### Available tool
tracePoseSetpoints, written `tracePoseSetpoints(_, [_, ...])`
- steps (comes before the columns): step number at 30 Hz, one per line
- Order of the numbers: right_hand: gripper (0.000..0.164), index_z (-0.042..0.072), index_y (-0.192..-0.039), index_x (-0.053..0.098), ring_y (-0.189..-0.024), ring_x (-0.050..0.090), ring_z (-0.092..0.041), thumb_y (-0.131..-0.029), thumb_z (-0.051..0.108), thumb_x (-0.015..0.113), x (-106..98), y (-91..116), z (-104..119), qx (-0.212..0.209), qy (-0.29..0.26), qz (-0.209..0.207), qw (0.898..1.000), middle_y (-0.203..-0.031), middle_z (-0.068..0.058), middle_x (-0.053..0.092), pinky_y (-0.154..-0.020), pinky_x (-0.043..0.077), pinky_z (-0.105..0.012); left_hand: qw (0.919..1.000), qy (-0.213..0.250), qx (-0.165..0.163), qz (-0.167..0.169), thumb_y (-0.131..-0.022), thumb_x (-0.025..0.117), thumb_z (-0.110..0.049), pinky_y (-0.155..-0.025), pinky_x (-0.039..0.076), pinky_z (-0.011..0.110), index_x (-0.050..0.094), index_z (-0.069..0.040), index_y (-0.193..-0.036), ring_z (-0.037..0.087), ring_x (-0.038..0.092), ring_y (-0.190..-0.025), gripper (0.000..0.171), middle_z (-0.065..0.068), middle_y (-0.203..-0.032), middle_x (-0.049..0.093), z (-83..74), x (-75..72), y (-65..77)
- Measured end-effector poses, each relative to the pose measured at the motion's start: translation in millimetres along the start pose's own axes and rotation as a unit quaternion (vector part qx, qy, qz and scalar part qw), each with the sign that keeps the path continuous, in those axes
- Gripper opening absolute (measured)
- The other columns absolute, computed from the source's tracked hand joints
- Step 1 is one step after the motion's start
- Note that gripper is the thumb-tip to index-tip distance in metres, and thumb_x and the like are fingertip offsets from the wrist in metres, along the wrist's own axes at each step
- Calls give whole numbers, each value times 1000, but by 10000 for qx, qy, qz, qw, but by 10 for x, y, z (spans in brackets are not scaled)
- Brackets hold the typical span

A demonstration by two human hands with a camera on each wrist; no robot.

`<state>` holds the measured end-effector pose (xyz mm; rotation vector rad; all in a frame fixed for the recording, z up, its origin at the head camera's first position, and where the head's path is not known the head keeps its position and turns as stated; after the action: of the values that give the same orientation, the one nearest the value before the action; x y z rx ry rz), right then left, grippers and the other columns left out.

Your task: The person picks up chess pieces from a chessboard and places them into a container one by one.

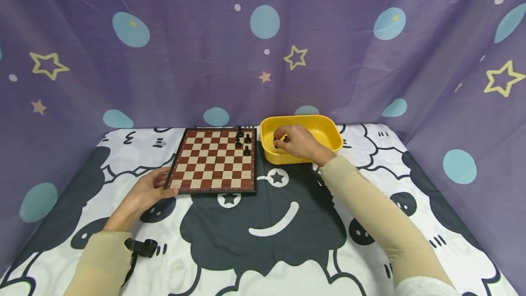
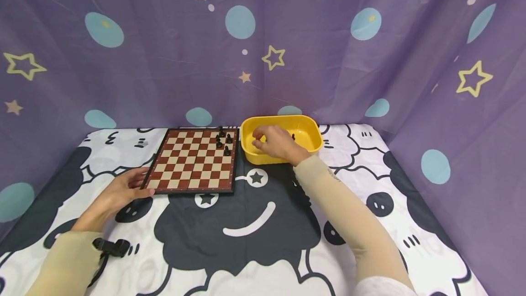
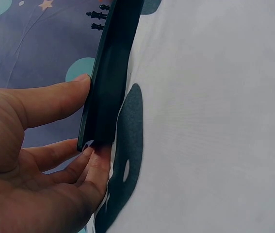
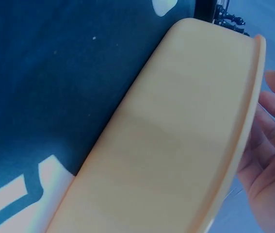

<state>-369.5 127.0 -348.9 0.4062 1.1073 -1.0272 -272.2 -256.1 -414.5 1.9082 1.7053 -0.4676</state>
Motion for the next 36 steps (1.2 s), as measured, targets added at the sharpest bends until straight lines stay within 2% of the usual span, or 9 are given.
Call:
tracePoseSetpoints(10, [29, 12, -111, 69, -83, 61, -15, -88, 29, 68, -14, 22, 167, -333, 46, -8, 9994, -104, 0, 68, -79, 50, -32, 10000, -7, 69, -6, -82, 74, -11, -91, 47, 48, 26, 6, -146, 43, 48, -118, 82, 32, -134, 44, -1, -7, -8])
tracePoseSetpoints(16, [30, 11, -112, 69, -90, 62, -22, -87, 26, 71, 43, -12, 272, -578, 6, 66, 9983, -105, 0, 67, -79, 49, -33, 10000, -10, 9, -16, -81, 74, -11, -93, 46, 50, 26, 6, -147, 43, 47, -119, 83, 32, -134, 43, -2, -5, -8])
tracePoseSetpoints(26, [36, 14, -117, 67, -96, 61, -20, -87, 33, 70, 161, -75, 407, -608, 112, 303, 9976, -113, 1, 66, -82, 49, -33, 10000, -21, -19, -9, -81, 74, -11, -92, 46, 49, 25, 6, -147, 43, 48, -118, 83, 31, -134, 44, -17, -10, 4])
tracePoseSetpoints(36, [37, 13, -120, 65, -103, 58, -18, -87, 29, 69, 250, -142, 496, -815, 343, 355, 9954, -117, 1, 63, -87, 48, -37, 10000, -33, -3, -40, -81, 74, -10, -93, 45, 51, 26, 6, -147, 43, 47, -118, 83, 32, -134, 44, -13, -10, -2])
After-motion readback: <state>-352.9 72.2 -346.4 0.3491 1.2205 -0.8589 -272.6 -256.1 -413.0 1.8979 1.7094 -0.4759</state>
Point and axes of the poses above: each hand's wrist, its own y-axis away from the middle knuckle, its own x-axis out of the palm, z = x × y, the point moved 6 cm from there along -y, towards the middle knuckle
